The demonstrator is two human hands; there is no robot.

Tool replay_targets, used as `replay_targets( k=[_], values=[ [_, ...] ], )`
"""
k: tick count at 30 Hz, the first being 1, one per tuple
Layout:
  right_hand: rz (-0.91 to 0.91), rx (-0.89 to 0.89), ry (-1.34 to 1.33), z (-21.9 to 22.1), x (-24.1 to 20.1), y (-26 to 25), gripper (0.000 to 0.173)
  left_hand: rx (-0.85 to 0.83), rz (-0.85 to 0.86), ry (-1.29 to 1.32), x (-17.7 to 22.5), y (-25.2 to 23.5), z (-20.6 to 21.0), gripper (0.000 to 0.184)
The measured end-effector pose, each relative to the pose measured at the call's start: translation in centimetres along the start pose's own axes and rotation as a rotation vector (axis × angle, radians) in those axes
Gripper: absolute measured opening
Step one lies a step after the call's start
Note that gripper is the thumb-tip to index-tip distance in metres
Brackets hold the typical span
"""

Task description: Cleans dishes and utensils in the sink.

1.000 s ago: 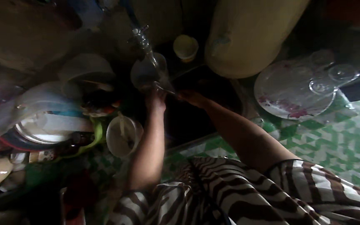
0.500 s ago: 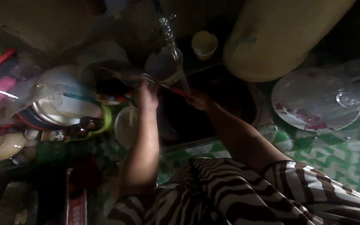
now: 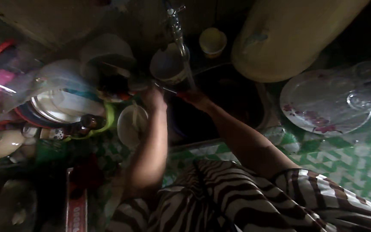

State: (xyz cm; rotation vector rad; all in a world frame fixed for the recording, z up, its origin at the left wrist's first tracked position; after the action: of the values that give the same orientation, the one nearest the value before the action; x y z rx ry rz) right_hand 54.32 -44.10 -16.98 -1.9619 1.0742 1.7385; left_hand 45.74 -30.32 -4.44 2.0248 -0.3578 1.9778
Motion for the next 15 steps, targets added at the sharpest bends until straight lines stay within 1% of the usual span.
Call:
replay_targets(
  k=[2, 3, 5, 8, 12, 13, 15],
  values=[
    [0.005, 0.088, 0.2, 0.2, -1.6, 0.5, 0.042, 0.002, -0.019, -0.069, -0.2, 0.7, 0.7, 0.033],
    [0.004, 0.156, 0.226, 0.3, -2.0, 0.7, 0.046, -0.003, -0.03, -0.094, -0.1, 1.0, 1.1, 0.033],
    [0.008, 0.273, 0.166, 0.3, -1.9, 0.8, 0.046, -0.026, -0.015, -0.16, 0.3, 1.3, 1.7, 0.032],
    [0.01, 0.289, 0.149, 0.0, -1.5, 1.0, 0.042, -0.088, 0.008, -0.237, 1.1, 1.4, 2.3, 0.033],
    [-0.13, 0.346, 0.289, -0.7, -1.4, 1.0, 0.037, -0.132, 0.016, -0.189, 0.7, 1.2, 2.9, 0.038],
    [-0.173, 0.369, 0.314, -0.8, -1.5, 1.0, 0.036, -0.127, 0.014, -0.159, 0.7, 1.4, 3.1, 0.045],
    [-0.253, 0.43, 0.347, -0.6, -1.6, 1.1, 0.034, -0.114, 0.011, -0.099, 0.8, 1.3, 3.4, 0.074]
  ],
)
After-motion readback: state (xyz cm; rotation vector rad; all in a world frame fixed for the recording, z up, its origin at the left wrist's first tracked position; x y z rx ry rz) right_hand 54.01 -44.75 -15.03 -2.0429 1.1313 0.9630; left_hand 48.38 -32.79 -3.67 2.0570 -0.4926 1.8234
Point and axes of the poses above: each hand's wrist, its own y-axis away from the middle knuckle, its own z-axis out of the palm, x = y × z, the point moved 4 cm from there along -y, towards the middle knuckle, and after that the axes turned 8 degrees about z, right-handed, at the moved point
